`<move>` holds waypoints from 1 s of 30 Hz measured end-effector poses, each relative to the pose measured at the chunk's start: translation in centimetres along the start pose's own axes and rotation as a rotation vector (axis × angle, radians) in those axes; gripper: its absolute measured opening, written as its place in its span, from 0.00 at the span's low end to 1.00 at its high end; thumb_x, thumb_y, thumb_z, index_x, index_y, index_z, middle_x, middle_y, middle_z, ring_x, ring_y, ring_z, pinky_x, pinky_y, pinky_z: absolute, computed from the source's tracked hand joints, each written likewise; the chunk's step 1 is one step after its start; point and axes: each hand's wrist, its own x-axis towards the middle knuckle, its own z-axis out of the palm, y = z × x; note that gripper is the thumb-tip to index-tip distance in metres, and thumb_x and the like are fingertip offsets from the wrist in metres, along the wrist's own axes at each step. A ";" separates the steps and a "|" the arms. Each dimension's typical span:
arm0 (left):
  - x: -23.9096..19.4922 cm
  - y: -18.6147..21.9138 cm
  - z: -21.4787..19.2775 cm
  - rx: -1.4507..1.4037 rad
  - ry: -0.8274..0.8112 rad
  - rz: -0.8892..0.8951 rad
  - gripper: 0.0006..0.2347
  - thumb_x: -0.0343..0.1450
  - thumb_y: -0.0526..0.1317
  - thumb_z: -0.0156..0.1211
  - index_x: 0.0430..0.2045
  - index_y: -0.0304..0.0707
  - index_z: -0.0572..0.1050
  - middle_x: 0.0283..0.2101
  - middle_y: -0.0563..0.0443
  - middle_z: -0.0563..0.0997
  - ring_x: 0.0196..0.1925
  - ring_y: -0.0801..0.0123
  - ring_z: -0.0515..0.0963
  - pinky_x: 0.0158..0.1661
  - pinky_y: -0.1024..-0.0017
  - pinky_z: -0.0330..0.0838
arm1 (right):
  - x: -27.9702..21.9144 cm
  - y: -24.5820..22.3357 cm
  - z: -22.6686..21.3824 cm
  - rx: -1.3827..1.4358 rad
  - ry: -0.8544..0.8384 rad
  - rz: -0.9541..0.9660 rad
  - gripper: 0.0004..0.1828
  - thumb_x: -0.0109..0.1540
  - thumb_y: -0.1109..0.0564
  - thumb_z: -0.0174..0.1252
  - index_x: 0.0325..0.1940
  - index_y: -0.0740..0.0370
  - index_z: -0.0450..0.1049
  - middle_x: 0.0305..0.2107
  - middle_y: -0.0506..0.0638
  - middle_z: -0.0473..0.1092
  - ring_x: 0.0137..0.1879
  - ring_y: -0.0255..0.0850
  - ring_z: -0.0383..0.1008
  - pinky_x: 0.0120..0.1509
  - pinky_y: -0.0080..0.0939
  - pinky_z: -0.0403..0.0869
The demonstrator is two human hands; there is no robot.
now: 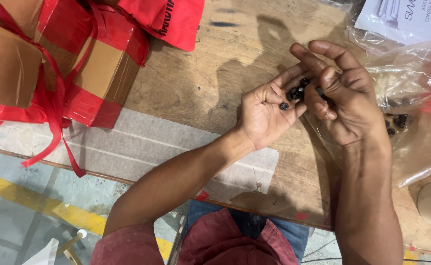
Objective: The person counts small black plastic cord locks in their hands, places them into a clear plastic bag on the workbench, and arranges red drawstring bags labeled HARDWARE and taped cardboard boxes on the table. They repeatedly take pieces from the bag and handle the red bags one at a time.
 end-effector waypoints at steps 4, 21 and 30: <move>0.1 0.1 0.4 -0.002 -0.020 0.008 0.28 0.69 0.33 0.45 0.70 0.26 0.60 0.67 0.40 0.69 0.67 0.59 0.70 0.71 0.62 0.65 | 0.0 0.1 -1.7 0.215 -0.070 -0.057 0.14 0.76 0.66 0.55 0.65 0.73 0.65 0.59 0.75 0.67 0.34 0.40 0.75 0.35 0.30 0.75; 0.2 -0.2 -0.8 -0.013 -0.031 0.056 0.25 0.70 0.33 0.46 0.66 0.25 0.65 0.61 0.42 0.74 0.64 0.61 0.73 0.69 0.62 0.67 | -0.1 -0.4 0.3 0.207 0.099 -0.031 0.19 0.71 0.75 0.42 0.67 0.78 0.63 0.58 0.80 0.68 0.53 0.53 0.77 0.58 0.41 0.80; 0.0 0.2 -0.2 0.030 -0.064 0.047 0.27 0.70 0.34 0.45 0.67 0.24 0.64 0.62 0.40 0.74 0.61 0.62 0.74 0.70 0.63 0.66 | -1.0 0.1 1.0 -0.251 0.097 -0.029 0.13 0.79 0.60 0.52 0.57 0.78 0.73 0.29 0.53 0.68 0.31 0.31 0.62 0.32 0.27 0.64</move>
